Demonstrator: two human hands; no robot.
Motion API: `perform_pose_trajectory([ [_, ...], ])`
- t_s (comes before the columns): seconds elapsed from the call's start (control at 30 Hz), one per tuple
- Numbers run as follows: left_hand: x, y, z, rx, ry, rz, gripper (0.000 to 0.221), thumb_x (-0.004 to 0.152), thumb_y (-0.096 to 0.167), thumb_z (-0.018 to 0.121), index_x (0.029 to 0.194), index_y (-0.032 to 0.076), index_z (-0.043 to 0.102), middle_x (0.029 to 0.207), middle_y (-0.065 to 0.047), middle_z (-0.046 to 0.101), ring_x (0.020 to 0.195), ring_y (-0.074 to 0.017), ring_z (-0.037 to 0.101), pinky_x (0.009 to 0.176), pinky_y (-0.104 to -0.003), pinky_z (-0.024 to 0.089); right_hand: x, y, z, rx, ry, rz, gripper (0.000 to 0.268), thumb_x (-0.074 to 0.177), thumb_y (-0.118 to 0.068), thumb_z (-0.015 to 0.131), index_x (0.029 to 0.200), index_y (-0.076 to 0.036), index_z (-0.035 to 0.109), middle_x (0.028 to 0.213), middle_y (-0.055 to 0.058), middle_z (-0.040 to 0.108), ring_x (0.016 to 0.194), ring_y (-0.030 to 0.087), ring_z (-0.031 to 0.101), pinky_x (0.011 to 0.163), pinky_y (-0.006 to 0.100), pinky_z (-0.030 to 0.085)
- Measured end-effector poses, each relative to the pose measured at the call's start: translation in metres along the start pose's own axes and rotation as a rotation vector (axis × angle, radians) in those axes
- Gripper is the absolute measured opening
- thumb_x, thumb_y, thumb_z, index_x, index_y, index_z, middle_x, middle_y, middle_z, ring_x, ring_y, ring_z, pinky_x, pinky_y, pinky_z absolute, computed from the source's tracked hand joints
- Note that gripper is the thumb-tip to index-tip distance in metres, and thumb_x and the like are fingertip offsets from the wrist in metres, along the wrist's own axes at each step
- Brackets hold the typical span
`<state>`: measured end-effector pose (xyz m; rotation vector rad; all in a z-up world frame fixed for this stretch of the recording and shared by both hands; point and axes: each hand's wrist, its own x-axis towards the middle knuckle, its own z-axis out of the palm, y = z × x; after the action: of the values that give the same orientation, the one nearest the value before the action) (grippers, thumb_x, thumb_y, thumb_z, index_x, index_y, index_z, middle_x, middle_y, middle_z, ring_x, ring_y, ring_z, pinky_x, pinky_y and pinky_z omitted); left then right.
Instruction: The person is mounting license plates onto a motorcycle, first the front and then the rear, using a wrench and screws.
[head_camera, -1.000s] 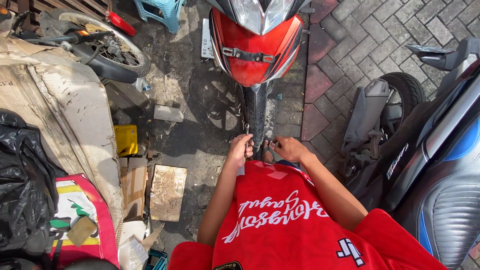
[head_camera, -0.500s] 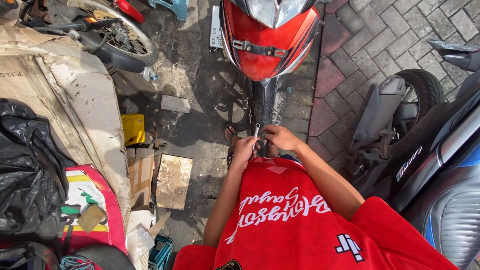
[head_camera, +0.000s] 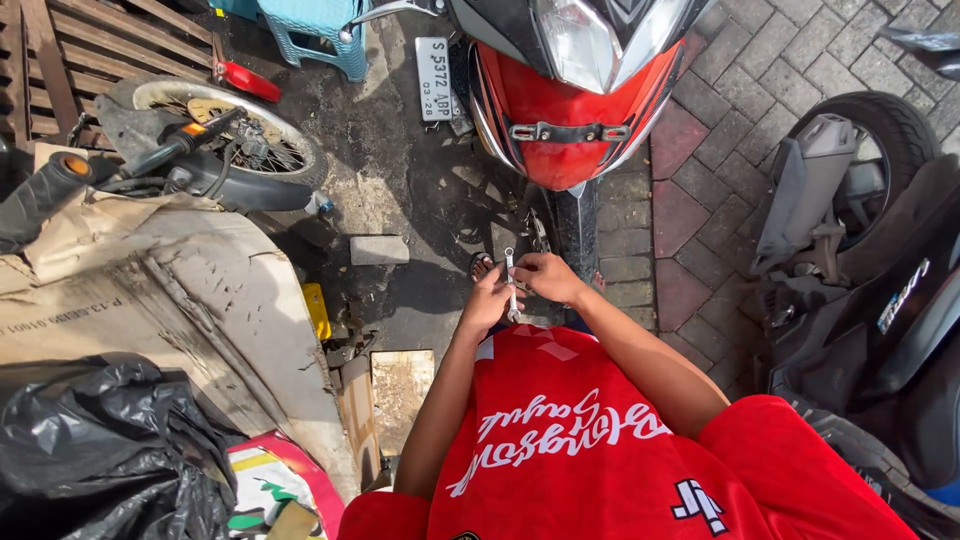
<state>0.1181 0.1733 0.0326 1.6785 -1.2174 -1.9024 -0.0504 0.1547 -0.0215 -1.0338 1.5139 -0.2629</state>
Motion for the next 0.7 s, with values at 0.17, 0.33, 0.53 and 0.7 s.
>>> perform_pose_trajectory([
  [0.17,0.036,0.038,-0.063,0.425,-0.161,-0.096,0.069,0.092,0.029,0.063,0.153,0.007,0.041,0.115,-0.019,0.074,0.110,-0.0348,0.071,0.095,-0.050,0.057,0.024,-0.032,0.037,0.134,0.140,0.033,0.021,0.094,-0.034,0.066,0.099,-0.016,0.076,0.070,0.005,0.074,0.078,0.023,0.074,0.076,0.040,0.056],
  [0.33,0.055,0.057,-0.093,0.534,-0.238,-0.071,0.071,0.090,0.047,0.064,0.152,0.015,0.047,0.127,-0.012,0.071,0.127,-0.0334,0.062,0.110,-0.049,0.047,0.037,-0.044,0.047,0.433,0.471,0.041,0.024,0.106,-0.026,0.057,0.116,-0.005,0.063,0.083,0.013,0.074,0.081,0.026,0.073,0.076,0.043,0.055],
  [0.53,0.061,0.031,-0.125,0.283,-0.147,0.025,0.053,0.095,0.029,0.065,0.143,0.009,0.057,0.122,-0.026,0.069,0.098,-0.0327,0.075,0.092,-0.046,0.057,0.067,-0.059,-0.021,0.635,0.741,-0.178,0.017,0.105,-0.006,0.044,0.116,0.003,0.053,0.078,0.013,0.061,0.059,0.026,0.070,0.049,0.032,0.054],
  [0.7,0.034,0.025,-0.149,0.084,-0.139,-0.070,0.050,0.100,0.019,0.058,0.142,-0.008,0.051,0.118,-0.028,0.071,0.097,-0.0320,0.074,0.085,-0.040,0.058,0.093,-0.067,-0.075,-0.073,0.736,-0.042,0.036,0.110,-0.039,0.048,0.110,-0.007,0.064,0.095,0.026,0.067,0.102,0.050,0.065,0.085,0.060,0.048],
])
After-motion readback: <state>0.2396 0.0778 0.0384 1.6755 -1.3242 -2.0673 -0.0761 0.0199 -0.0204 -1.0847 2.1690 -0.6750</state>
